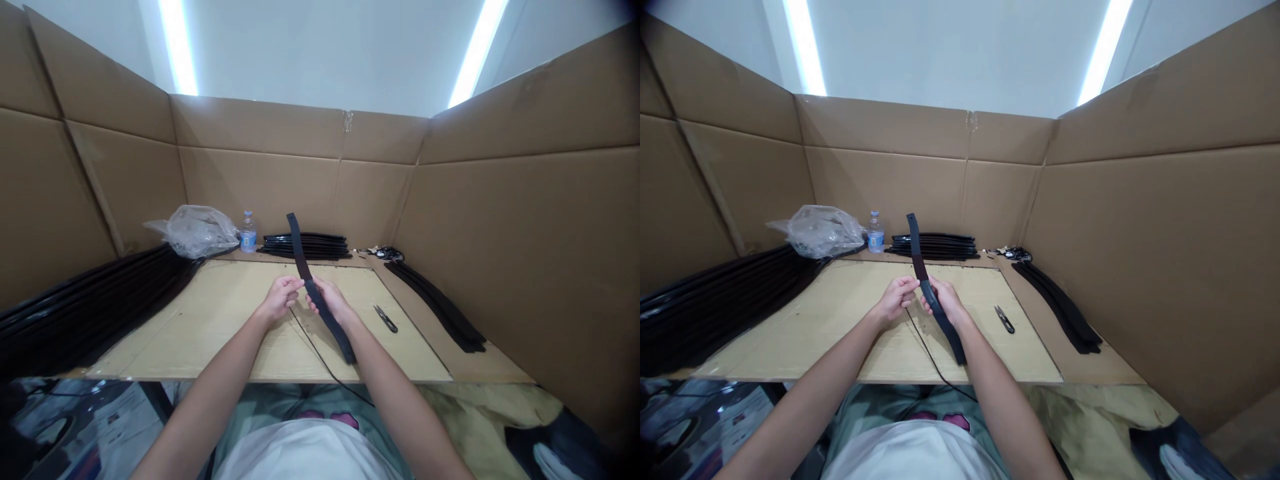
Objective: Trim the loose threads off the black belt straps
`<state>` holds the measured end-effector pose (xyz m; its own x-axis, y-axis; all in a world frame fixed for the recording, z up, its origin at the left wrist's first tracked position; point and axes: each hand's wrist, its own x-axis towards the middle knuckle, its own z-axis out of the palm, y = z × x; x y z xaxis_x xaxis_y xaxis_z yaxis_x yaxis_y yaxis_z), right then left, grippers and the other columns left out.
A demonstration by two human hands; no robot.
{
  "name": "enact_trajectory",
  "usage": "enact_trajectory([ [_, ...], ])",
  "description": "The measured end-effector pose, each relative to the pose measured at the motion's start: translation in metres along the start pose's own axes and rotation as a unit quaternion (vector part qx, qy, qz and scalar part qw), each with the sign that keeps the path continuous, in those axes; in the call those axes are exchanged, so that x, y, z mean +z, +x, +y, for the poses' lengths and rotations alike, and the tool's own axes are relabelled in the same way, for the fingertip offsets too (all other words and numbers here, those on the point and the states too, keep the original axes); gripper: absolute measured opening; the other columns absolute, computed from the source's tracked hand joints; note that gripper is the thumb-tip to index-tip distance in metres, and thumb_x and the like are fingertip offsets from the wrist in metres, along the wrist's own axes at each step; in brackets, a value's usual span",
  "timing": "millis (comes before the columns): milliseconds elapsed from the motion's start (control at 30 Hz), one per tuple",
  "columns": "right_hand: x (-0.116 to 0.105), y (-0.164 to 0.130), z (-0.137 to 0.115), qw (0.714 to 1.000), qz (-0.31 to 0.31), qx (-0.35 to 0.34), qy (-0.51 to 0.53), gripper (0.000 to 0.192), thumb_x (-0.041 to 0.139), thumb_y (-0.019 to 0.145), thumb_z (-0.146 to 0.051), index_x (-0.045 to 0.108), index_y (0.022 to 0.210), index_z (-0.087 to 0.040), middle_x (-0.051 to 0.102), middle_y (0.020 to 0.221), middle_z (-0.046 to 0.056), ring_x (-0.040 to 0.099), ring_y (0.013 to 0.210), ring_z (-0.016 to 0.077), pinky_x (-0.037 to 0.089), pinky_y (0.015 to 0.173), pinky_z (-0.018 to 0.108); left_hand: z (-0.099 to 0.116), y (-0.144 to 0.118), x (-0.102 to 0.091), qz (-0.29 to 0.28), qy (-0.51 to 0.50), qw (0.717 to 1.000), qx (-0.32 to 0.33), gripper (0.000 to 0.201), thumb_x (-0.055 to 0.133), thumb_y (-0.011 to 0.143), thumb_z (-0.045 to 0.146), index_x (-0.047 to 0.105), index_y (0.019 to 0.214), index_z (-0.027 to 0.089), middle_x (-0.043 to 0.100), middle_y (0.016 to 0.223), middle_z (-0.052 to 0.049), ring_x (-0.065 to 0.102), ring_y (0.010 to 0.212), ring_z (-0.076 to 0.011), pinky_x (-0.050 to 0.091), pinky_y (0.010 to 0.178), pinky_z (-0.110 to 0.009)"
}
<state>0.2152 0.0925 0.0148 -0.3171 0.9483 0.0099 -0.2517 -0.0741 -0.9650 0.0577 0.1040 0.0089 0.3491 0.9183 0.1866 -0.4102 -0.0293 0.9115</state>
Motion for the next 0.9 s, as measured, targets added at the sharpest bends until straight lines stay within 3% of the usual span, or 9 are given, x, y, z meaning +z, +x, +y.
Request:
enact_trajectory([
  [233,-0.001,0.0,0.001,1.0,-0.004,-0.015,0.01,0.04,0.059,0.078,-0.053,0.062,0.076,-0.013,0.063,0.054,0.004,0.053,0.039,0.011,0.039,0.033,0.02,0.0,0.0,0.0,0.006,-0.007,1.0,-0.003,0.034,0.077,0.064,0.034,0.05,0.068,0.015,0.027,0.044,0.012,0.017,0.034,-0.0005,0.007,0.036,-0.018],
  [467,-0.002,-0.002,-0.003,0.997,-0.03,-0.06,0.031,0.029,0.074,0.068,-0.038,0.066,0.078,-0.012,0.068,0.074,0.008,0.057,0.055,0.011,0.045,0.047,0.021,0.002,0.004,-0.005,0.041,-0.023,0.999,0.019,0.038,0.077,0.064,0.035,0.043,0.067,0.018,0.023,0.046,0.013,0.017,0.034,-0.0005,0.006,0.035,-0.017],
  [700,0.004,-0.005,-0.002,0.997,-0.026,-0.073,0.028,0.033,0.079,0.063,-0.036,0.067,0.084,-0.013,0.064,0.07,0.003,0.053,0.057,0.009,0.042,0.045,0.017,-0.002,0.005,-0.004,0.058,-0.015,0.998,0.026,0.039,0.079,0.061,0.035,0.045,0.067,0.017,0.027,0.047,0.012,0.02,0.034,-0.0001,0.007,0.035,-0.017],
  [900,0.011,-0.009,-0.003,0.995,-0.051,-0.079,0.024,0.027,0.078,0.065,-0.036,0.067,0.074,-0.013,0.058,0.062,-0.001,0.048,0.052,0.0066,0.041,0.045,0.017,0.0,0.003,-0.003,0.049,-0.019,0.998,0.026,0.038,0.079,0.061,0.033,0.046,0.07,0.016,0.028,0.048,0.012,0.019,0.034,0.0005,0.006,0.036,-0.017],
])
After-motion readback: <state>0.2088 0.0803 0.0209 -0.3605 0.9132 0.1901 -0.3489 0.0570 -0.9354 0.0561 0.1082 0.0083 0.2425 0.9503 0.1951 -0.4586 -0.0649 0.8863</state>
